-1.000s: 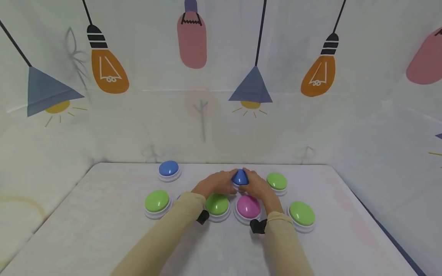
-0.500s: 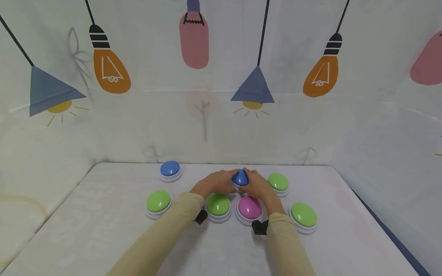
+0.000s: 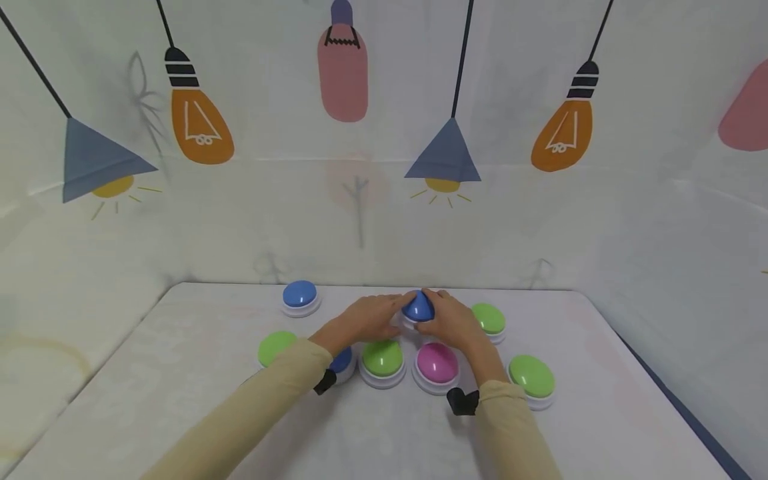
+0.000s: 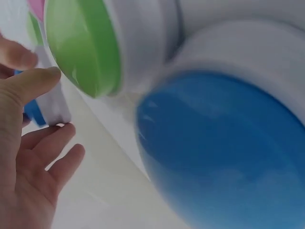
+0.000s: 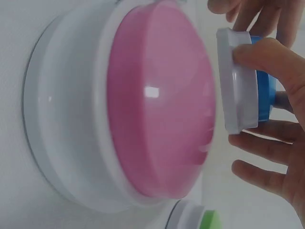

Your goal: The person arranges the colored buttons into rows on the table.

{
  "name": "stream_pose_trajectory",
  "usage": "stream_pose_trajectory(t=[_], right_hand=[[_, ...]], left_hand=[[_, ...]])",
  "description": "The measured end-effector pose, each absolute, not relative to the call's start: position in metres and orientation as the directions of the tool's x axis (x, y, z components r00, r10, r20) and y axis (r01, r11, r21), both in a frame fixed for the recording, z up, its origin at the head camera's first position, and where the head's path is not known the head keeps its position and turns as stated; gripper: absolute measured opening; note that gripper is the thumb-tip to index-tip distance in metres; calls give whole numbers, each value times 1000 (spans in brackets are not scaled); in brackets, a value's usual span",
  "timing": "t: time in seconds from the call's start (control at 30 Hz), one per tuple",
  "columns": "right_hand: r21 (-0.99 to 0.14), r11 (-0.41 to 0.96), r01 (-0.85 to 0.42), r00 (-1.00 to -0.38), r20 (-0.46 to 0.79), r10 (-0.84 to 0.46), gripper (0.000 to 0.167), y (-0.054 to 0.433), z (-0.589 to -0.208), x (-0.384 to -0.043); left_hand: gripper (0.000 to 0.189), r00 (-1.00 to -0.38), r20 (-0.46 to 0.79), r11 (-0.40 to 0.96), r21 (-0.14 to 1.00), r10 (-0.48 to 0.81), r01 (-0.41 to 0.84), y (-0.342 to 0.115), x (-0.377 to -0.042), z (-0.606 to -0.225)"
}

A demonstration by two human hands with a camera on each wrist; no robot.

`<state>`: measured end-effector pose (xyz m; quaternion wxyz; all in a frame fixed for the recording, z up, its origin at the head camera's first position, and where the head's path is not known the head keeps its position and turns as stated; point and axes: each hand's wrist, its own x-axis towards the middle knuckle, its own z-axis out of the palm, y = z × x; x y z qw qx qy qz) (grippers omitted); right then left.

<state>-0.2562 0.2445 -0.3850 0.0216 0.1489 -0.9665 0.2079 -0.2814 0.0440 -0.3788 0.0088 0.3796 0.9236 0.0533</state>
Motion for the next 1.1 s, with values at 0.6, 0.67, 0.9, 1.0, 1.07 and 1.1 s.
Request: stream_pose_trajectory(t=[0.6,0.67,0.9,1.0,1.07,1.1], right_hand=[[-447,803,-395,-918,148,-369,78,210,-360,-228],[-462,796,-392,-918,139,-372,79,205,-358,-225],[-486,770,-414,-906,137,-401,78,192,-354,-215],[-486,759,-433,-897,151,-415,77,186,-353,-211],[-478,758,-445,-892,164,-421,77,182,-353,-208],[-480,756,-445,-892,167,-419,77,180,-352,-206]], left_hand=[[67,-598,209,623,-81,774,778,-11,-254,-365],[66,-575,231,609,-119,785,784,-17,-252,-364],[64,-478,305,550,-225,824,804,-35,-238,-358],[65,-454,320,537,-254,831,804,-42,-232,-357],[65,-441,334,531,-263,833,805,-47,-229,-356],[65,-434,343,529,-265,833,806,-49,-227,-356]])
